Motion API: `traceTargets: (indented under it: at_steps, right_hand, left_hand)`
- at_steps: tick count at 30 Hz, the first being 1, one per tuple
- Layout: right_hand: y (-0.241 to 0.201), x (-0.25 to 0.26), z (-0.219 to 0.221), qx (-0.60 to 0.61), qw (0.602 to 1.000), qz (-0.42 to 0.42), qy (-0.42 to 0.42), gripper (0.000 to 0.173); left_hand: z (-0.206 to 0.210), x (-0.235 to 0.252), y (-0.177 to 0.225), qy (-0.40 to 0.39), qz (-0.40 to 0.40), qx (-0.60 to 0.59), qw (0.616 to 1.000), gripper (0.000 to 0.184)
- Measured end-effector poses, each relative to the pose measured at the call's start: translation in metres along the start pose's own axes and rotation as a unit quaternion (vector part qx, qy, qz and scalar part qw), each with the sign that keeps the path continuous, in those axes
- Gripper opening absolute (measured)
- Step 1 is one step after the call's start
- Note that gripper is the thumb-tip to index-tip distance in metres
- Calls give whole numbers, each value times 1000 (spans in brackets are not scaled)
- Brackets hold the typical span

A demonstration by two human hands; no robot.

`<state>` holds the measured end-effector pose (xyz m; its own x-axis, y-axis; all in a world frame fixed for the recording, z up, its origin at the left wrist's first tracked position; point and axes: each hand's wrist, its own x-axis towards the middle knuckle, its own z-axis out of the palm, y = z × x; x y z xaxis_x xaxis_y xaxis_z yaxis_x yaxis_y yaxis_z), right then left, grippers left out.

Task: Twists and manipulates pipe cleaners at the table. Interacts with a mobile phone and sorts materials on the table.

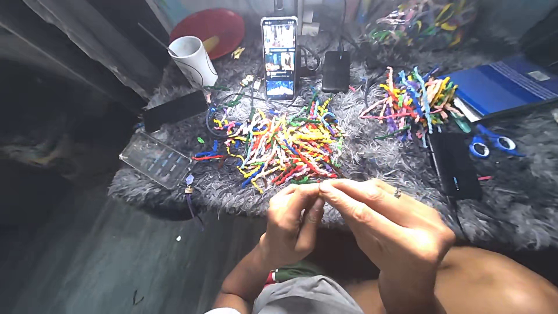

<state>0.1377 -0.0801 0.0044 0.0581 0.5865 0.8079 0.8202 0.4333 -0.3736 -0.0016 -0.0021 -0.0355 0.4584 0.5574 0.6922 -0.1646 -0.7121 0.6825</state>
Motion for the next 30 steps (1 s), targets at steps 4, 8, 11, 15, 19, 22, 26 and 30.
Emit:
traceTargets:
  at_steps: [4, 8, 11, 15, 19, 22, 26, 30]
  right_hand:
    - [2, 0, 4, 51, 999, -11, 12, 11]
    - [9, 0, 10, 207, 974, 86, 31, 7]
    - [21, 1, 11, 405, 896, 178, -19, 8]
    - [38, 0, 13, 548, 804, 212, -95, 9]
    - [49, 0, 8, 551, 798, 194, -148, 9]
    - [56, -1, 1, 488, 834, 190, -172, 8]
    - [63, -2, -14, 353, 893, 169, -222, 18]
    - [58, -4, -20, 213, 938, 157, -223, 24]
  left_hand:
    - [-3, 4, 8, 2, -104, -241, 965, 21]
    - [-6, 5, 2, -30, -85, -270, 959, 20]
    - [-8, 4, -6, -74, -36, -246, 966, 23]
    - [-17, 9, -12, -136, 18, -190, 972, 18]
    - [-19, 12, -11, -154, 49, -110, 981, 18]
    - [-19, 11, -10, -159, 61, -38, 985, 15]
    - [-19, 10, -8, -144, 78, 90, 982, 15]
    - [-11, 8, -5, -135, 69, 200, 968, 20]
